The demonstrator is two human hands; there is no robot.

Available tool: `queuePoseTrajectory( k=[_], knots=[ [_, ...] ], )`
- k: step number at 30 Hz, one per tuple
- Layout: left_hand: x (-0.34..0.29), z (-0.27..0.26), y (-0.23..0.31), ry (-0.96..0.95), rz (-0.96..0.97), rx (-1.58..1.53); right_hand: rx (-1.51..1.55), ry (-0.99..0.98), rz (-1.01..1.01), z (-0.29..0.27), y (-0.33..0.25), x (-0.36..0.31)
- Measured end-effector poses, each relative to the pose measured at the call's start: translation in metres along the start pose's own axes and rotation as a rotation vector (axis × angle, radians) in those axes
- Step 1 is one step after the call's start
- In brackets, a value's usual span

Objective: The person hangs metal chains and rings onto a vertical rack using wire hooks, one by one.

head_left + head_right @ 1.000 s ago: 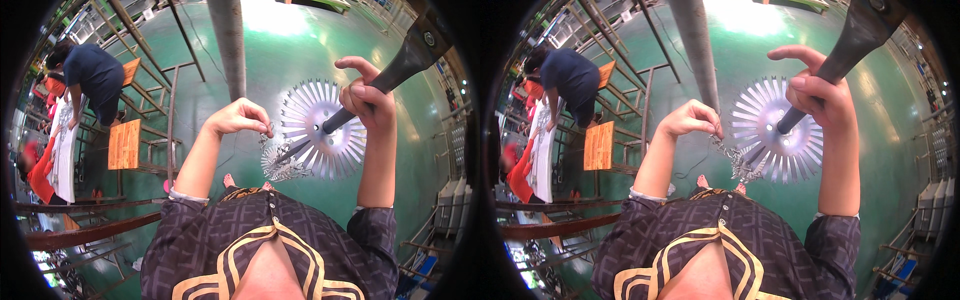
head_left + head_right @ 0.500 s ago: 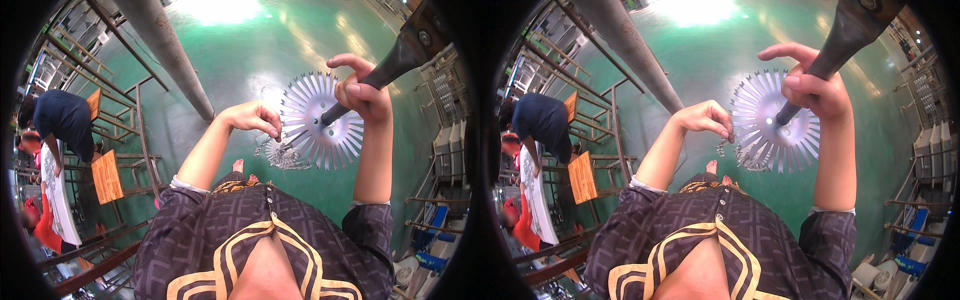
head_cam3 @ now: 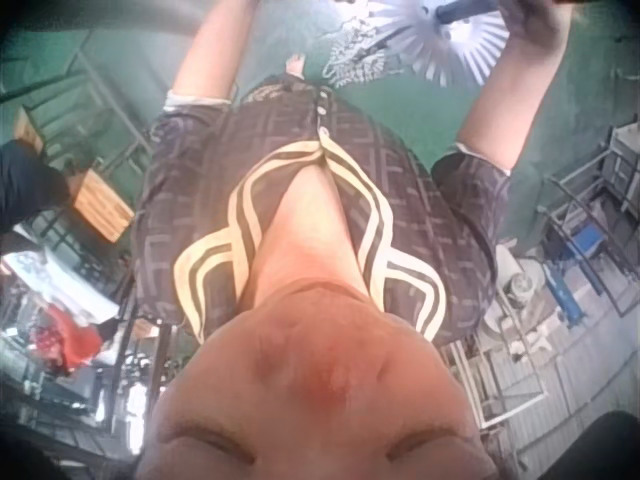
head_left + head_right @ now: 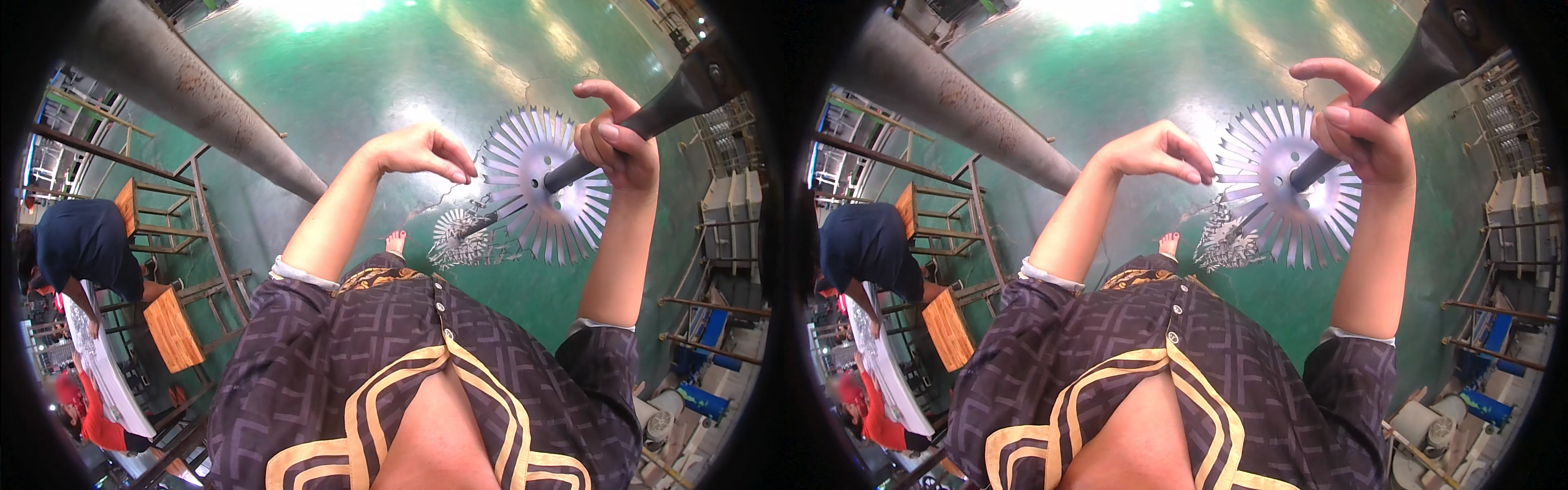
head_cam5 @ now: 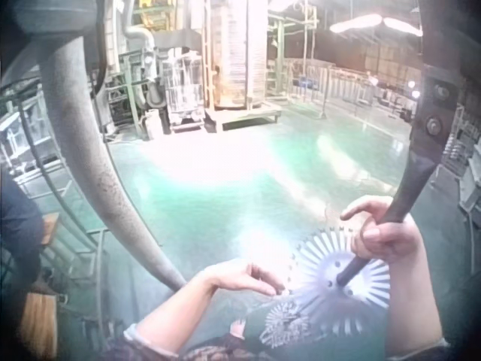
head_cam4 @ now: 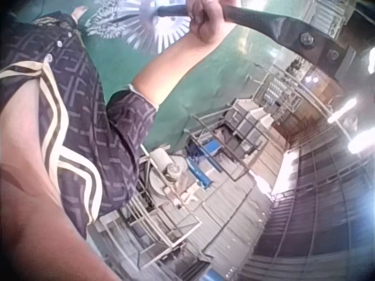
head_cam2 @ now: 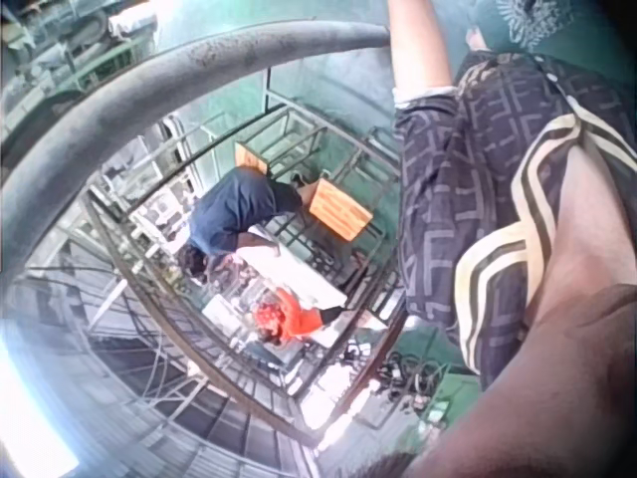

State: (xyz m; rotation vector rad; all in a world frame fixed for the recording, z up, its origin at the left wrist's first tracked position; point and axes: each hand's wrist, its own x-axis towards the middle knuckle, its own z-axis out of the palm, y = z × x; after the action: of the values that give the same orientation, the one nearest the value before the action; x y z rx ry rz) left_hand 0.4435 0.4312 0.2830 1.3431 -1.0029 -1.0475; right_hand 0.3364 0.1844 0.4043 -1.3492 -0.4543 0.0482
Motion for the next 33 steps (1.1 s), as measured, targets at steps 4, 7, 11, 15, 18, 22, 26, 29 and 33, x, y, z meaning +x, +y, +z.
queuePoseTrajectory(
  k=[4, 7, 11, 15, 18, 22, 26, 29, 33],
  knots=[
    [0.018, -0.099, -0.01, 0.259, 0.119, 0.177, 0.024, 0.038, 0.006, -0.034, 0.076, 0.065],
    [0.043, -0.115, 0.037, 0.503, 0.375, 0.314, 0.026, 0.045, 0.031, -0.048, 0.087, 0.097],
    [0.102, -0.139, 0.081, 0.566, 0.749, 0.509, 0.049, 0.04, -0.022, -0.081, 0.109, 0.146],
    [0.146, -0.167, 0.097, 0.461, 0.581, 0.572, 0.143, 0.041, 0.01, -0.108, 0.121, 0.192],
    [0.173, -0.204, 0.105, 0.409, 0.507, 0.672, 0.252, -0.01, -0.003, -0.134, 0.134, 0.237],
    [0.189, -0.258, 0.097, 0.418, 0.443, 0.696, 0.153, -0.16, 0.024, -0.155, 0.153, 0.293],
    [0.201, -0.32, 0.084, 0.6, 0.52, 0.722, 0.127, -0.224, 0.089, -0.179, 0.176, 0.362],
    [0.191, -0.361, 0.078, 0.647, 0.396, 0.736, 0.062, -0.273, 0.073, -0.182, 0.2, 0.406],
    [0.197, -0.386, 0.086, 0.921, 0.002, 0.776, -0.006, -0.234, 0.16, -0.183, 0.234, 0.479]
  ],
)
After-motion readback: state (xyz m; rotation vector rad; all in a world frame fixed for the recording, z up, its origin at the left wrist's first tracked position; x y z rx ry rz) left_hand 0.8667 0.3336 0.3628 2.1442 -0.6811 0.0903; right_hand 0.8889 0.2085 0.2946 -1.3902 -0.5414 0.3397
